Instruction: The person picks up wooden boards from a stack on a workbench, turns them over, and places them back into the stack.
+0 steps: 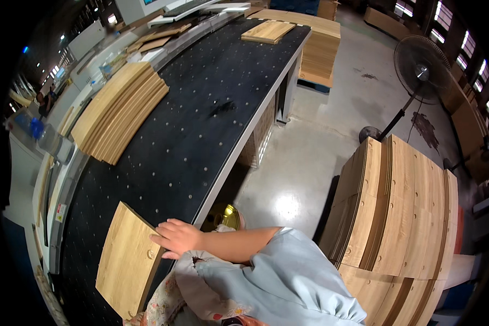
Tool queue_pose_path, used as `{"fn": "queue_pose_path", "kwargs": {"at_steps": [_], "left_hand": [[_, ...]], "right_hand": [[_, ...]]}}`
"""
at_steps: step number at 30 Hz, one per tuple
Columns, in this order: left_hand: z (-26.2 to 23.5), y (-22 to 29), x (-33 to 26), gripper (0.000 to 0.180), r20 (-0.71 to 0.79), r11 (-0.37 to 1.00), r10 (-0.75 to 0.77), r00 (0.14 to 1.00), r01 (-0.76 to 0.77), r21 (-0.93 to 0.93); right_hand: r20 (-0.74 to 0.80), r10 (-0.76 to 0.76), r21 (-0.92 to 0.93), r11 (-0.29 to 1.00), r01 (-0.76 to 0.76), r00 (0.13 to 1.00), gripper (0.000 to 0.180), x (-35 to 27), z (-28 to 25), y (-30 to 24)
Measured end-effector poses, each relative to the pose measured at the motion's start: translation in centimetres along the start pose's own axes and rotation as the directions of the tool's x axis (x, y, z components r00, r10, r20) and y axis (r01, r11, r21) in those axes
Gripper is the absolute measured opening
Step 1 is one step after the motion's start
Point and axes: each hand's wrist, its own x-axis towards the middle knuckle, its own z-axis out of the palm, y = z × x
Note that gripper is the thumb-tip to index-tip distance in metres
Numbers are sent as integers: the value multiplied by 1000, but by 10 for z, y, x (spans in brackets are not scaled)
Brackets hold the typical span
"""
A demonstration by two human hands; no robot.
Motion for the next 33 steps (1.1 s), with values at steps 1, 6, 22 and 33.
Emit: {"fn": "queue_pose_path", "kwargs": {"at_steps": [1,6,22,33], "left_hand": [[-2,-6,-1,36,12,1000,4,1000,-5,13],[-10,-55,-1,37,95,996,43,995,-50,69],[-33,-30,0,36,206,983,-175,963,184,-26],[-36,-33,-2,35,172,981,-195,966,195,20]], "right_hand": [[-1,-2,-5,1000,2,1000,60,-2,2,0],[218,268,57,957,-286,939,67,6,-5,-11],[196,311,48,944,-326,930,54,16,-9,-14],[240,258,-1,964,-265,936,51,17,-7,-15]]}}
